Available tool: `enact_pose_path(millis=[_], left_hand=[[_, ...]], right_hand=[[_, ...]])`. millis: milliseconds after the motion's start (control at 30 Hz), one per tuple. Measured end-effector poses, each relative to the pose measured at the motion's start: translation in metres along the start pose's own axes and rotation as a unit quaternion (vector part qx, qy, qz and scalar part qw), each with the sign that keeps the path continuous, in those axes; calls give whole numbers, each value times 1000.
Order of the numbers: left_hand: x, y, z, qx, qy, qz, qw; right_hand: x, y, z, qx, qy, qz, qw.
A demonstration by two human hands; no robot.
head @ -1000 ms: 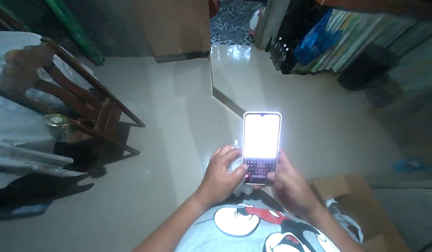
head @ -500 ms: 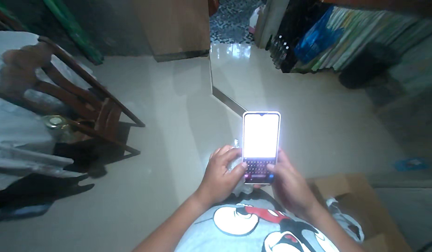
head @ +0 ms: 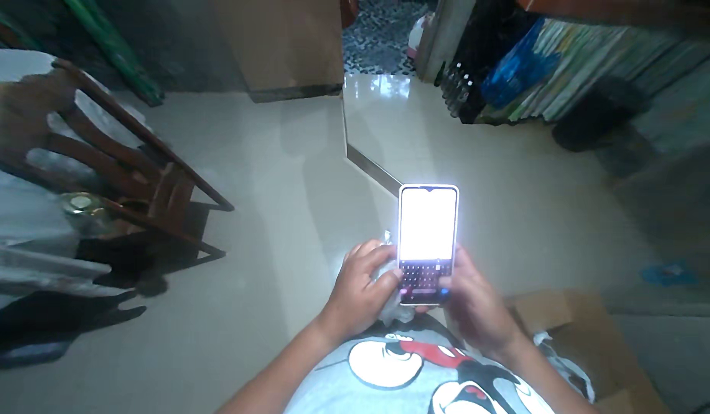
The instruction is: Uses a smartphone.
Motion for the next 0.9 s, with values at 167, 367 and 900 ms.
enact_pose_path(millis=[167,367,900], left_hand=[[5,19,4,-13,1,5,1000],[-7,79,13,-3,-45,20,999],[-161,442,42,341,-533,98,768]], right_hand=[[7,15,3,-25,51,27,998],[50,57,4,-18,134,13,991],[378,278,180,219,24,-238,946]])
Point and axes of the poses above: each hand's wrist, its own y-axis towards the middle knuckle, its own x-axis out of the back of the hand, z = x × y, the point moved 4 cm from there along y, towards the middle knuckle, and after that the axes turned 11 degrees about x, right-handed, at the moved point
